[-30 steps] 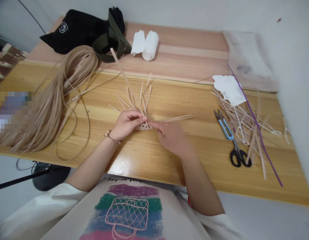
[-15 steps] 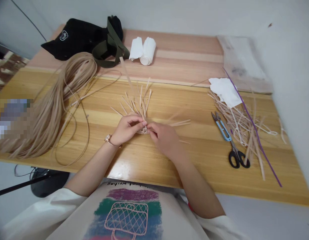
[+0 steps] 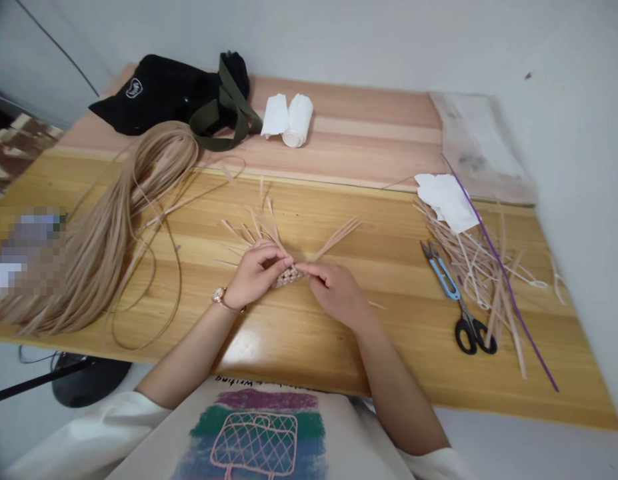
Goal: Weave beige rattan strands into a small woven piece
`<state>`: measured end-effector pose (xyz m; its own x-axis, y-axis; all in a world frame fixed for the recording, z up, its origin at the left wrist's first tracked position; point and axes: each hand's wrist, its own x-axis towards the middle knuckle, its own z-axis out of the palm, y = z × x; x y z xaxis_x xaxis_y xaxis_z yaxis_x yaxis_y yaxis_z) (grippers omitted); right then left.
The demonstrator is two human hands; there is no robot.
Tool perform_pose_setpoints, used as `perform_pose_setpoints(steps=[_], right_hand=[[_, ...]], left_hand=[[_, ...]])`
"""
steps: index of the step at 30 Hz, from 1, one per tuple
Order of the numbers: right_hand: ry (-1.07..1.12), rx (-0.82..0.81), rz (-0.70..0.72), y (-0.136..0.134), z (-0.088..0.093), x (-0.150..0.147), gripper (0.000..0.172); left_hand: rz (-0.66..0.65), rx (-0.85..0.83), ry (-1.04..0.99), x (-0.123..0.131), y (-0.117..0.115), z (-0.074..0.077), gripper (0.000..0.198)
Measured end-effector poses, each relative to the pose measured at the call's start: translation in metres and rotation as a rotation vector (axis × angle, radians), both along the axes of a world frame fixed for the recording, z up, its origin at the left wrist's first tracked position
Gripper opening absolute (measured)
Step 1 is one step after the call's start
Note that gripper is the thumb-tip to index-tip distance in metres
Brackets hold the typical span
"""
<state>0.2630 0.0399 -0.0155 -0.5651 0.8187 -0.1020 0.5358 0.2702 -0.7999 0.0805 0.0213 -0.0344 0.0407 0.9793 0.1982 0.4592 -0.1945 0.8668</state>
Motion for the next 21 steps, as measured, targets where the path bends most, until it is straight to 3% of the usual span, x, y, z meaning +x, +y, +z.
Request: perform_pose_setpoints(steps=[5,10,17,21], right_hand=[[0.132,-0.136,-0.075,-0.0010,-0.0032,-0.0036,0.026],[0.205,-0.294,-0.101,0.0004,-0.0086,-0.0041,0.028],[0.217,-0.282,-0.030,0.0019,-0.0087,-0.0038,0.027],[0.178,-0.321,-0.048,0.0006,-0.0094,-0.0031,0.021]], left_hand=[[0.007,-0.009,0.014,0.0001,-0.0003,0.0011,0.019],[0.008,-0.036,0.044,-0.0015,-0.0010,0.0050,0.019],[0.063,-0.039,0.111,-0.0050,-0.0001,0.0055,0.021],[0.001,-0.043,0.118,-0.0019,-0.0007,0.0034,0.021]])
